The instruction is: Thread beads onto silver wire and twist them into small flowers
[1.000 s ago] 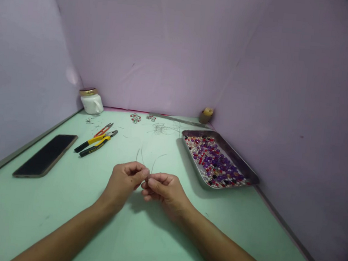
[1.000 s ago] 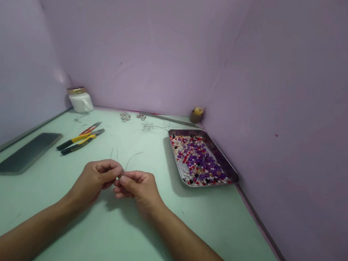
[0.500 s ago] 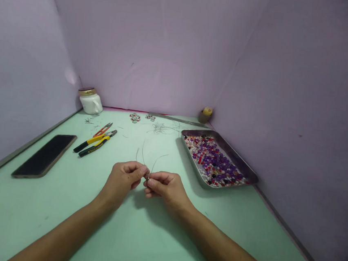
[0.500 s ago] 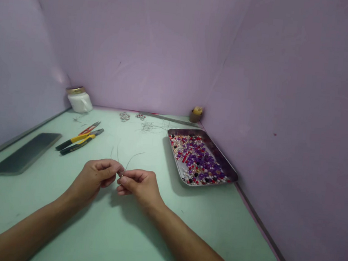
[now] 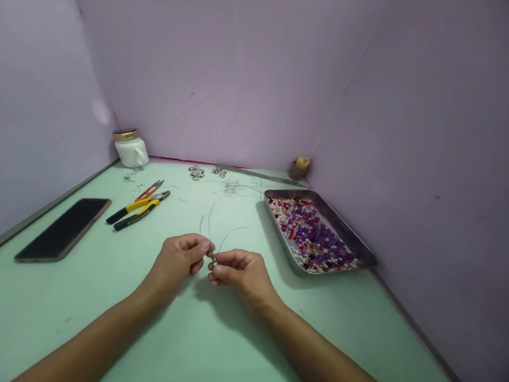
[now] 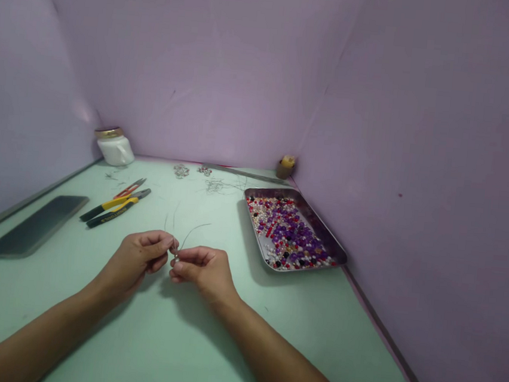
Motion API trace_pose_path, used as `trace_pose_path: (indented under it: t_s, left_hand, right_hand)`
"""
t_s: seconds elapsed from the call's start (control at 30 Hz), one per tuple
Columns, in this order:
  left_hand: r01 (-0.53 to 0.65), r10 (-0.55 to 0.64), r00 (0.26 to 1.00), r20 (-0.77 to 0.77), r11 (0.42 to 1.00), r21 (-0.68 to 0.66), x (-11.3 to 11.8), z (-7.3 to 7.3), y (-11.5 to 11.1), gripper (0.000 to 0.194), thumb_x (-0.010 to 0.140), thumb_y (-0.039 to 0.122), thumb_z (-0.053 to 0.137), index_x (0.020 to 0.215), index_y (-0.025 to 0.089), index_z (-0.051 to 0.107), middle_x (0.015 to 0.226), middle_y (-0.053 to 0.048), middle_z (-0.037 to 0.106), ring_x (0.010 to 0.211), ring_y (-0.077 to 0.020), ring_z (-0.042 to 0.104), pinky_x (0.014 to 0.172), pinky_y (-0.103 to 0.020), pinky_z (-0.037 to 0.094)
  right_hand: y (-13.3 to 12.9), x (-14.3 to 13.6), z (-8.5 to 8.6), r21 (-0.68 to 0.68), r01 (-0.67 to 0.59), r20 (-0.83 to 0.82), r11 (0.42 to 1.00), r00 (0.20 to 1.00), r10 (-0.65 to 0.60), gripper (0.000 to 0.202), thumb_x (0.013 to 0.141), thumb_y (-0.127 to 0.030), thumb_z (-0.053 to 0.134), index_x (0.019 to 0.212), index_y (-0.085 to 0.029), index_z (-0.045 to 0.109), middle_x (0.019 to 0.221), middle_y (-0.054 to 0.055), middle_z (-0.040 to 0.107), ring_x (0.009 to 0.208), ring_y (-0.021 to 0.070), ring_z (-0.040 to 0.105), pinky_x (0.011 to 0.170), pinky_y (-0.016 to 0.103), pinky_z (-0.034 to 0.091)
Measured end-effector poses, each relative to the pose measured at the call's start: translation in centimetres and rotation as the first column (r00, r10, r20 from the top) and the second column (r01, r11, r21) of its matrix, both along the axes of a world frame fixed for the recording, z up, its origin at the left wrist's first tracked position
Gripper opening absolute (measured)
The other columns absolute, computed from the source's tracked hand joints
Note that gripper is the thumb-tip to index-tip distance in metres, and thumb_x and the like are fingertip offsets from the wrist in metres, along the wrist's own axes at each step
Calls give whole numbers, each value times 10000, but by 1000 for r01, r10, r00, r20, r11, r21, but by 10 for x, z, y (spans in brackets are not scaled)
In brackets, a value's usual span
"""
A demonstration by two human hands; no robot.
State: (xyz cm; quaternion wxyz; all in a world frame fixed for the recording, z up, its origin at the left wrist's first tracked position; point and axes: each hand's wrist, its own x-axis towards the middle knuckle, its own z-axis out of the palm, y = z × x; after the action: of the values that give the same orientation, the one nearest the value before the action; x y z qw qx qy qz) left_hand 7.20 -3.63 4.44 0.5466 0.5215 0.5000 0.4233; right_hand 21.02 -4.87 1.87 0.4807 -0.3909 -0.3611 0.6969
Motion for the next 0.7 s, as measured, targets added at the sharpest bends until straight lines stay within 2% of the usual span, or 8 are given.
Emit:
trace_pose_path:
  t_s: [0.3, 0.37, 0.43, 0.5, 0.57, 0.63, 0.67, 0.7]
  left_hand:
    - [10, -9, 998, -60, 1000, 4, -3, -4, 0, 220, 734, 324, 508, 614, 143, 544, 370, 75, 355, 398, -56, 264, 419, -200, 198]
    - [-61, 63, 990, -124, 998, 20, -3, -3, 1, 245, 730, 357, 511, 602, 149, 534, 370, 74, 349, 390, -60, 266, 408, -204, 204]
    - [-188, 218, 949, -226, 971, 145, -4, -2, -1, 249, 721, 363, 525, 582, 157, 512, 400, 67, 365, 399, -67, 291, 407, -208, 236]
    - [-264, 409, 866, -286, 862, 434, -5, 0, -4, 197, 705, 312, 555, 589, 163, 501, 491, 45, 436, 445, -78, 355, 442, -216, 304]
    - [-232, 561, 794, -235, 635, 737, -6, 3, -9, 99, 670, 223, 597, 657, 165, 517, 632, 14, 513, 512, -90, 418, 497, -227, 363]
    - [-143, 614, 773, -158, 412, 900, -8, 6, -14, 160, 621, 137, 631, 750, 166, 541, 745, -14, 551, 588, -112, 477, 546, -242, 402]
    - [-87, 611, 776, -154, 346, 934, -8, 8, -16, 209, 601, 110, 641, 783, 167, 556, 776, -24, 564, 635, -128, 504, 581, -253, 419]
    - [-16, 588, 787, -190, 327, 945, -8, 9, -17, 229, 595, 99, 645, 801, 170, 574, 794, -33, 576, 687, -146, 525, 624, -268, 429]
  right_hand:
    - [1, 1, 0, 105, -20, 66, 994, 998, 13, 255, 515, -253, 731, 709, -126, 625, 582, 0, 604, 489, 110, 569, 539, 276, 479]
    - [2, 2, 0, 139, 5, 69, 990, 997, -15, 245, 547, -262, 710, 741, -135, 631, 573, -14, 583, 487, 98, 551, 537, 273, 481]
    - [5, 5, 1, 152, 51, 76, 987, 995, -63, 235, 562, -269, 697, 752, -143, 640, 543, -33, 545, 485, 85, 523, 547, 279, 489]
    - [8, 9, 3, 156, 95, 78, 983, 991, -108, 218, 565, -269, 690, 744, -151, 651, 529, -43, 508, 497, 77, 494, 562, 283, 498]
    - [11, 15, 6, 169, 115, 77, 979, 989, -130, 197, 569, -265, 683, 733, -158, 660, 525, -47, 480, 502, 71, 465, 568, 282, 502]
    - [14, 22, 10, 196, 55, 101, 979, 992, -76, 172, 582, -263, 671, 717, -157, 664, 532, -41, 479, 499, 68, 449, 559, 274, 496]
    - [14, 26, 12, 207, -14, 126, 978, 992, -13, 160, 589, -263, 664, 705, -152, 663, 541, -35, 488, 496, 68, 446, 542, 267, 490]
    - [14, 28, 15, 213, -99, 157, 972, 985, 66, 153, 595, -263, 658, 695, -146, 661, 553, -27, 498, 499, 70, 447, 521, 258, 481]
